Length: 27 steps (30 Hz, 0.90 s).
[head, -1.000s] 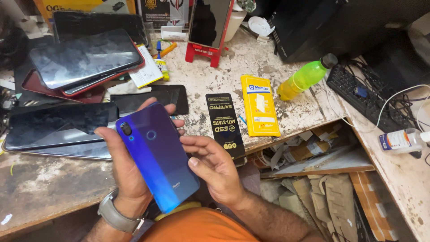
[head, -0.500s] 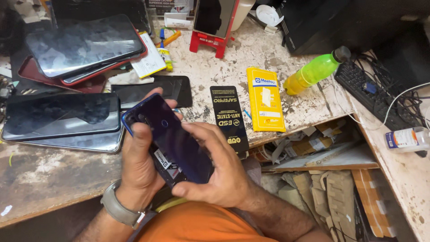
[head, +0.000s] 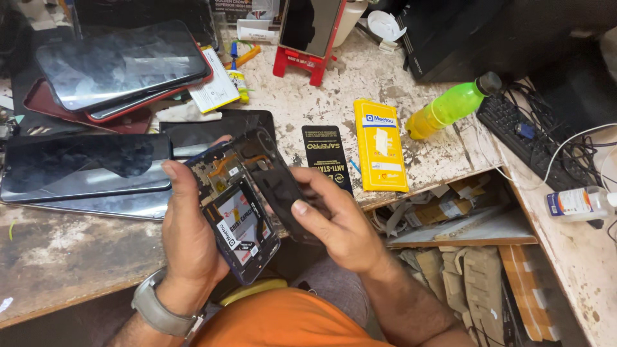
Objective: The person uses a black plastic prying tool to separate the back cover of a blue smartphone. They work along the edges and corners, then lift the back cover to reveal the internal battery and components.
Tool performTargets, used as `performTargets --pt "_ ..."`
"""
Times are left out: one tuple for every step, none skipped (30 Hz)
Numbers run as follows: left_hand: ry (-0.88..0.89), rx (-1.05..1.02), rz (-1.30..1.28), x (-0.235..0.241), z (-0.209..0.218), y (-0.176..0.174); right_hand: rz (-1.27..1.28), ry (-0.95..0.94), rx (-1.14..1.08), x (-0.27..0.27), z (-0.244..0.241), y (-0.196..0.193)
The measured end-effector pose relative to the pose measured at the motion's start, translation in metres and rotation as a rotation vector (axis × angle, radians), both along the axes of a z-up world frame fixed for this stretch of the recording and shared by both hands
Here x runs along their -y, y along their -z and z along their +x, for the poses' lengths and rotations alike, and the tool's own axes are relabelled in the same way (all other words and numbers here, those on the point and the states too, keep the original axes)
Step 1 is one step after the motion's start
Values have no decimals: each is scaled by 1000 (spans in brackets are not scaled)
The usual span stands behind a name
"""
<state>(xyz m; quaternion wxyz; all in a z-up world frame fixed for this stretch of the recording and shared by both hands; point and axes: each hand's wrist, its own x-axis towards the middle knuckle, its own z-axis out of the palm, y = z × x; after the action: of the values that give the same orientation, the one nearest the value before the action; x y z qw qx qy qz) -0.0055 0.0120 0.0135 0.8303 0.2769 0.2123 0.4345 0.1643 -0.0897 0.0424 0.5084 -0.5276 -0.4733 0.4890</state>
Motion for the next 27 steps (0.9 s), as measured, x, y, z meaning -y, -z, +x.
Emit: performTargets --pt "3 0 14 0 -1 1 2 -42 11 -2 3 -1" --pt "5 0 27 1 -1 3 4 -85 23 -5 7 -2" --pt "10 0 37 2 -1 5 2 -125 33 -7 10 -3" --pt "19 -7 39 3 -1 6 13 -152 -17 -9 13 -4" --pt "29 -13 45 3 -2 8 27 -177 -66 -11 17 -4" --pt "38 -19 50 3 -2 9 40 -203 -114 -11 18 -4" --pt "38 -24 63 4 -2 9 39 -204 -117 -11 18 -4" --pt "37 -29 77 4 -2 9 38 -204 -119 -11 18 -4" --pt "33 -36 91 4 -3 9 38 -208 -123 -12 16 -2" --pt "35 -26 68 4 -4 8 14 -175 -131 -11 14 0" --pt "37 -16 44 4 -3 8 -9 -142 -139 -10 11 2" --pt "38 -6 20 5 -3 7 -33 -109 -146 -8 8 5" --pt "30 12 37 5 -4 7 -14 -117 -211 -8 6 8" --pt "23 30 54 6 -4 6 5 -124 -276 -9 4 11" --pt "17 51 68 7 -3 6 22 -129 -339 -8 5 14" --pt "23 69 50 8 -3 6 8 -119 -377 -8 5 16" --pt "29 86 32 9 -3 5 -5 -110 -415 -7 6 17" --pt "35 104 15 10 -3 5 -18 -101 -452 -7 6 19" --pt "30 119 23 11 -3 4 -19 -94 -473 -7 6 20" --pt "25 133 32 12 -2 3 -19 -87 -493 -7 5 21" --pt "20 149 41 12 -2 3 -19 -80 -512 -7 4 22" --pt "15 143 42 12 -2 3 -2 -80 -510 -8 3 23" --pt "10 136 42 13 -2 3 15 -80 -510 -7 2 25" --pt "6 129 42 13 -1 4 32 -80 -509 -7 1 26" --pt "2 116 43 13 -2 4 44 -76 -508 -8 0 27" --pt "-1 103 43 13 -1 5 55 -72 -508 -8 -2 29" --pt "-3 90 44 13 -1 6 67 -67 -507 -7 -3 30"
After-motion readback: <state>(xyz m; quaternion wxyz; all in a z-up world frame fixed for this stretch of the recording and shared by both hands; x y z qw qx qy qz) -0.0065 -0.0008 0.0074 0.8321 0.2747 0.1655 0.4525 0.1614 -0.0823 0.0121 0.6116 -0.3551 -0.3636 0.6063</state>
